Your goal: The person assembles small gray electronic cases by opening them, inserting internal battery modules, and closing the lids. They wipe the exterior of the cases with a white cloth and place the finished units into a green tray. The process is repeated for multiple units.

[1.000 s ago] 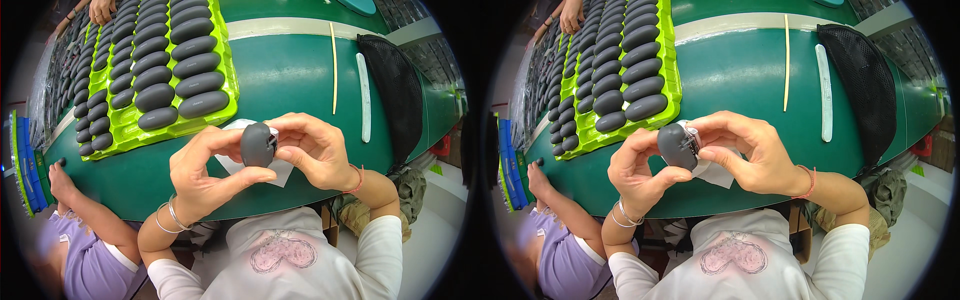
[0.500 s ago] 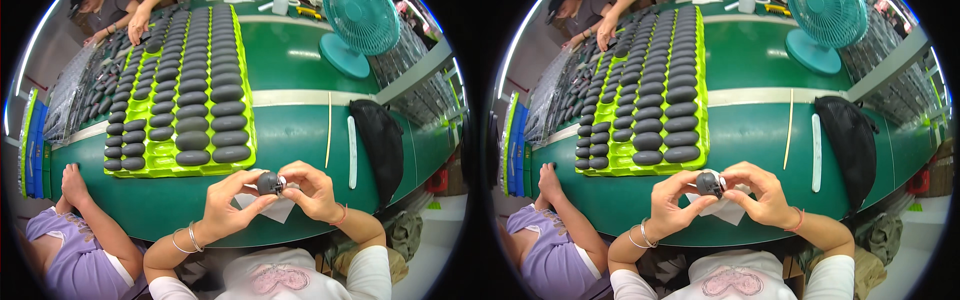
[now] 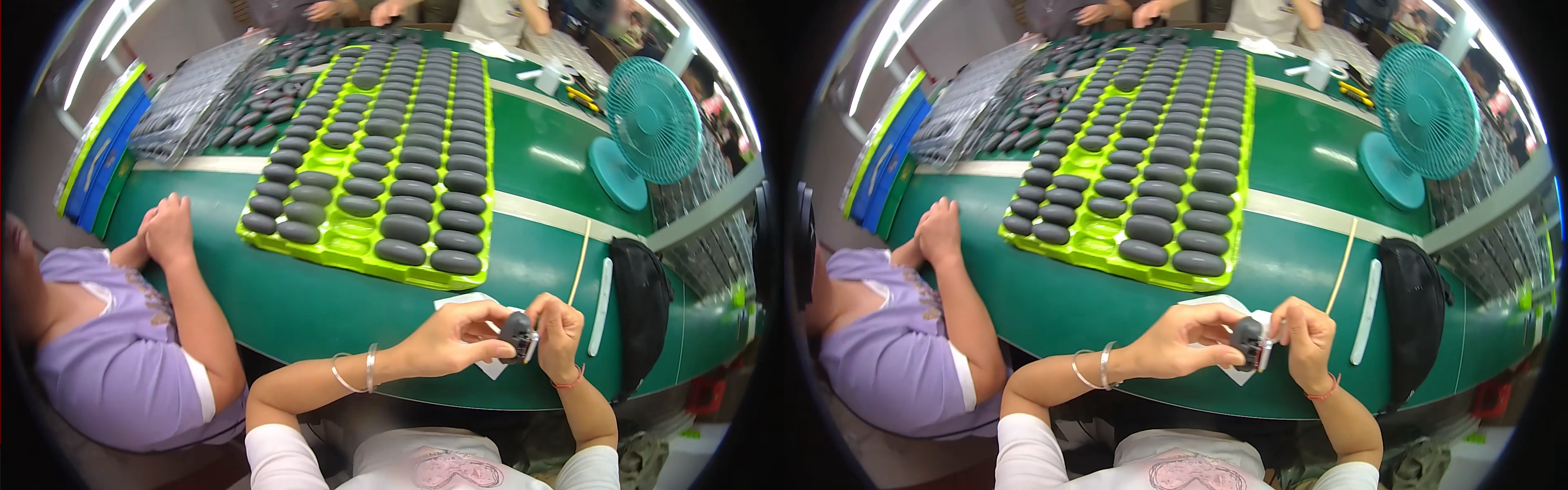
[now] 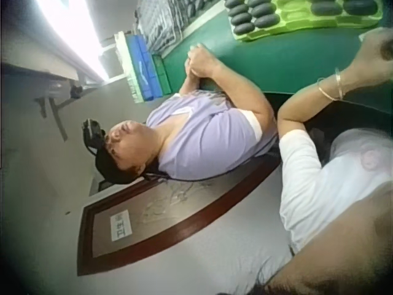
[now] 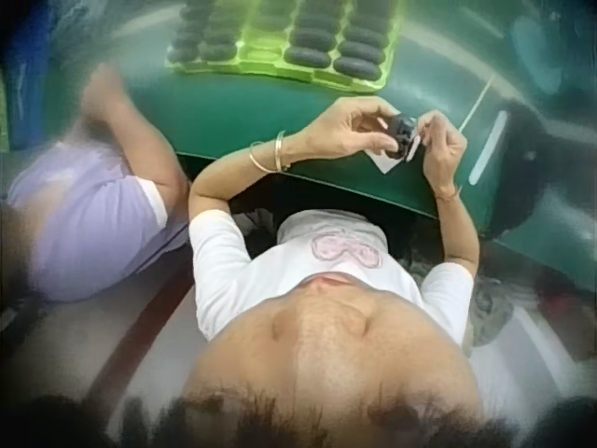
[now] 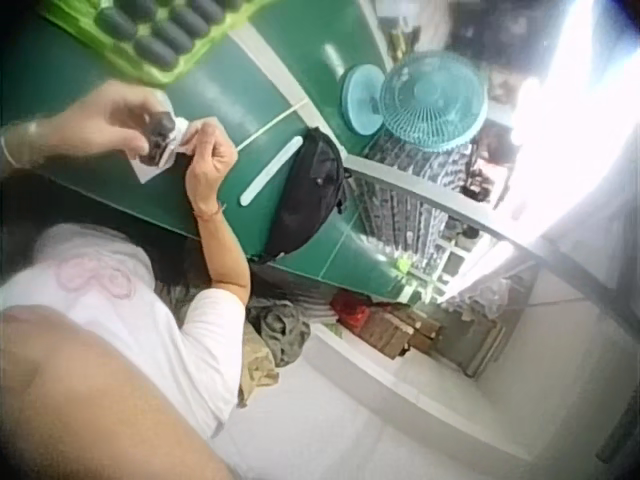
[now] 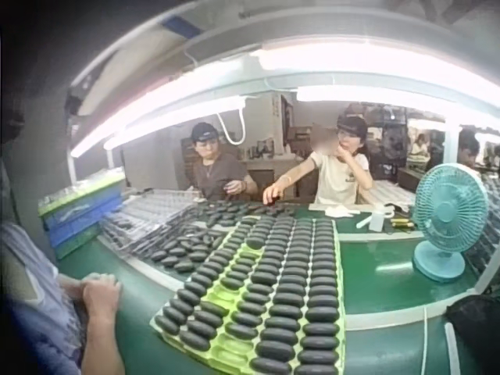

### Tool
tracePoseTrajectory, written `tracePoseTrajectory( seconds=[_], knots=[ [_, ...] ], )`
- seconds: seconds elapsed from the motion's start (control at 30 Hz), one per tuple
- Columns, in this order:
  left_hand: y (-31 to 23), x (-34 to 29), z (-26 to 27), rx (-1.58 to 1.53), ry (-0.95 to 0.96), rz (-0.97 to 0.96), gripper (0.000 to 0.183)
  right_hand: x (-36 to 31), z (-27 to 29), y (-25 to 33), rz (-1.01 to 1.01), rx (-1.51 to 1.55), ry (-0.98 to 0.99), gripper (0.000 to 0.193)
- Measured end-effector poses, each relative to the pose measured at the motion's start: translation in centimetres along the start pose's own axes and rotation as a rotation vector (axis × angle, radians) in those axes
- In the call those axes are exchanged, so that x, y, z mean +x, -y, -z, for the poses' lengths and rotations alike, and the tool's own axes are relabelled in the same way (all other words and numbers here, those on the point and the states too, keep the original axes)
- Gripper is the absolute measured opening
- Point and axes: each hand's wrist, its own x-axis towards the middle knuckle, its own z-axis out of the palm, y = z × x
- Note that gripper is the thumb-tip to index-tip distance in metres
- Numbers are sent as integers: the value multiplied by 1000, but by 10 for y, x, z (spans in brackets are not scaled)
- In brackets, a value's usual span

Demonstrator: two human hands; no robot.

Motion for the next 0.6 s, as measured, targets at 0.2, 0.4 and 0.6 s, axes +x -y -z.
tracePoseTrajectory(
  seconds=[0.2, 0.4, 0.6],
  knots=[
    [7, -2, 2, -121, 64, -45, 33, -2, -8, 1, -49, 9, -40, 48],
    [6, -3, 7, -305, 76, -14, 33, -6, -15, 0, -85, 39, -92, 47],
    [5, 1, 6, -242, 59, 41, 31, -2, -13, 11, -142, -47, -63, 45]
  ],
)
